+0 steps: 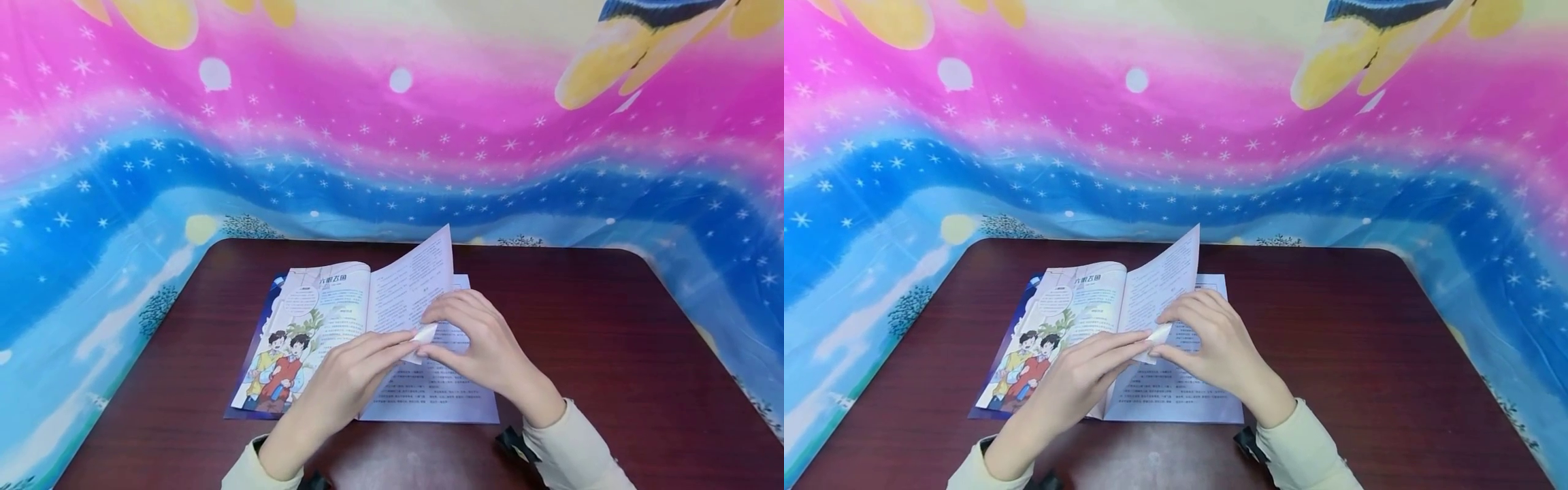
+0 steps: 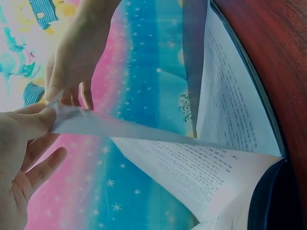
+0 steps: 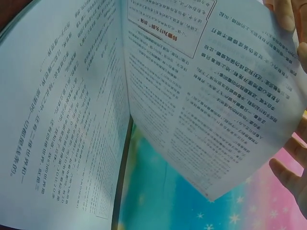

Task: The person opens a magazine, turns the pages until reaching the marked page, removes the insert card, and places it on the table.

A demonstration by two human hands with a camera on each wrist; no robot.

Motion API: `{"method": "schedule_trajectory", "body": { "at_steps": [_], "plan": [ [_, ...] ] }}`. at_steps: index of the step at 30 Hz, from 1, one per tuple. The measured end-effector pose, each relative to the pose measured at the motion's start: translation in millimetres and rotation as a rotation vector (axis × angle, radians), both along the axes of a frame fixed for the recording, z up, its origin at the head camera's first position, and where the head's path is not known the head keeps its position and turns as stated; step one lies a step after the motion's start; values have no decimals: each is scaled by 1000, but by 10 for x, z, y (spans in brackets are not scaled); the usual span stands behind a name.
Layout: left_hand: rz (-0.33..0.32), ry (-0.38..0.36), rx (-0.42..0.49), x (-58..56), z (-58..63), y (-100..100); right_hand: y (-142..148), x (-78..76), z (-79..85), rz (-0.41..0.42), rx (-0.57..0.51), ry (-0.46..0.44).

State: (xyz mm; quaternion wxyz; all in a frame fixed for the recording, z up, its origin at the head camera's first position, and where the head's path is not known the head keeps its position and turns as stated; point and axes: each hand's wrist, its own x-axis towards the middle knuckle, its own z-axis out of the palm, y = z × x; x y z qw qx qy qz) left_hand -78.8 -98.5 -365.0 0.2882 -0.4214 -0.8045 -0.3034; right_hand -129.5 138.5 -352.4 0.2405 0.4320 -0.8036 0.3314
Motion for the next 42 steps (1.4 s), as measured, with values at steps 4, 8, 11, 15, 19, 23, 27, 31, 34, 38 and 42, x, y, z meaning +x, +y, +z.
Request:
{"method": "schedule_trajectory", "body": {
  "at_steps": [4,8,11,15,19,23,27,31,34,38,42],
  "plan": [
    [62,4,50,-5,-25,-6,6,41,20,-5,-42,12],
    [127,-22,94,6,-40,-48,18,77,48,-18,-79,35],
    [172,-37,111,22,-49,-101,40,104,47,-40,-73,32],
    [229,-53,134,50,-74,-200,99,139,10,-77,-31,6],
    [286,-79,145,82,-120,-348,173,155,-39,-100,5,-14],
    [325,-77,159,120,-162,-509,254,160,-103,-113,42,-29],
    [364,-49,189,161,-201,-644,337,174,-183,-139,91,-53],
    [441,-61,184,212,-237,-761,427,200,-264,-162,145,-64],
    [507,-102,158,252,-262,-847,498,217,-316,-172,184,-56],
    [599,-135,96,294,-290,-952,590,232,-376,-187,232,-50],
    [674,-152,38,329,-319,-1062,682,250,-446,-198,281,-73]
  ]
}}
